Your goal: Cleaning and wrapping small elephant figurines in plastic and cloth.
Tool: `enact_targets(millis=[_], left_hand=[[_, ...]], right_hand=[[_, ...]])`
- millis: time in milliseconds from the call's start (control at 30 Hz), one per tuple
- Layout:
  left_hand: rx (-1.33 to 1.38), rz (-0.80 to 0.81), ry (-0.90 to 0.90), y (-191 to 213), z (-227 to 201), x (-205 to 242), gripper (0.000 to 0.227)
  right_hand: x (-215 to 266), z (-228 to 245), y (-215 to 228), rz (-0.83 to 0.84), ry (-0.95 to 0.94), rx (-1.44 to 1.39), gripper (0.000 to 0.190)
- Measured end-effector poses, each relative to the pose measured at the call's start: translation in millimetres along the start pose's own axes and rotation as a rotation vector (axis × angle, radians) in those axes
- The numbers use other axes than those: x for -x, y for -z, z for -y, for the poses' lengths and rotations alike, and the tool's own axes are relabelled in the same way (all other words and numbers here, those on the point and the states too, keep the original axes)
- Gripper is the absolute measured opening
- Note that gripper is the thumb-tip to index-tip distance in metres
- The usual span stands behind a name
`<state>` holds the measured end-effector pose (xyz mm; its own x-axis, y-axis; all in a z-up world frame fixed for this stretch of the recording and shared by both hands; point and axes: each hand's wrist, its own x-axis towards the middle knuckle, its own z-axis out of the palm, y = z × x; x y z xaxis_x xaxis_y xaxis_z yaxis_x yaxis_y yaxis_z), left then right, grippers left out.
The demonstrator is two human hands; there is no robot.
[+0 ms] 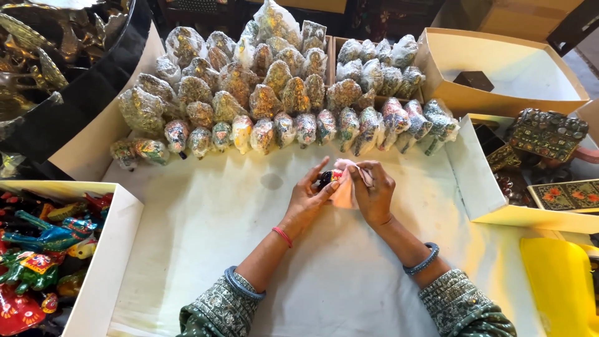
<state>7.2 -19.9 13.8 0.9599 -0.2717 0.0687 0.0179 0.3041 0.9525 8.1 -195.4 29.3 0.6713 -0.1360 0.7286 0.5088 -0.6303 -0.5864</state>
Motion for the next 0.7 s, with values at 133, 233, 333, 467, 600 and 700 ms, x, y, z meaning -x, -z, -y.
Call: enact_targets(millis=[133,233,333,467,600,700], left_hand=[[0.072,0.099,0.02,6,16,-6,0.053],[-0.129,0.127,-0.19,10,25,-9,0.049],[-0.047,0.053,-0.159,9,22,-12,0.046],[0.152,-0.078,0.036,11,17,-15,0.043],[0.237,-0.113,0.015,11,25,-15,0.041],[0.215,-0.158,-0.052,11,27,-14,0.04]], right_hand=[[2,-12,-3,-0.01,-0.099,-0.05,0.018],[1,-35,-4,-0.034,-0.218,-0.232,0.016],[-3,-37,-1,-0.103,-0.276,-0.344,0.014],[-8,3,1,0.018,-0.123,-0.253,0.021],[-15,63,3,0.322,0.287,-0.007,0.037],[-5,59,-3,0.347,0.316,0.03,0.042]])
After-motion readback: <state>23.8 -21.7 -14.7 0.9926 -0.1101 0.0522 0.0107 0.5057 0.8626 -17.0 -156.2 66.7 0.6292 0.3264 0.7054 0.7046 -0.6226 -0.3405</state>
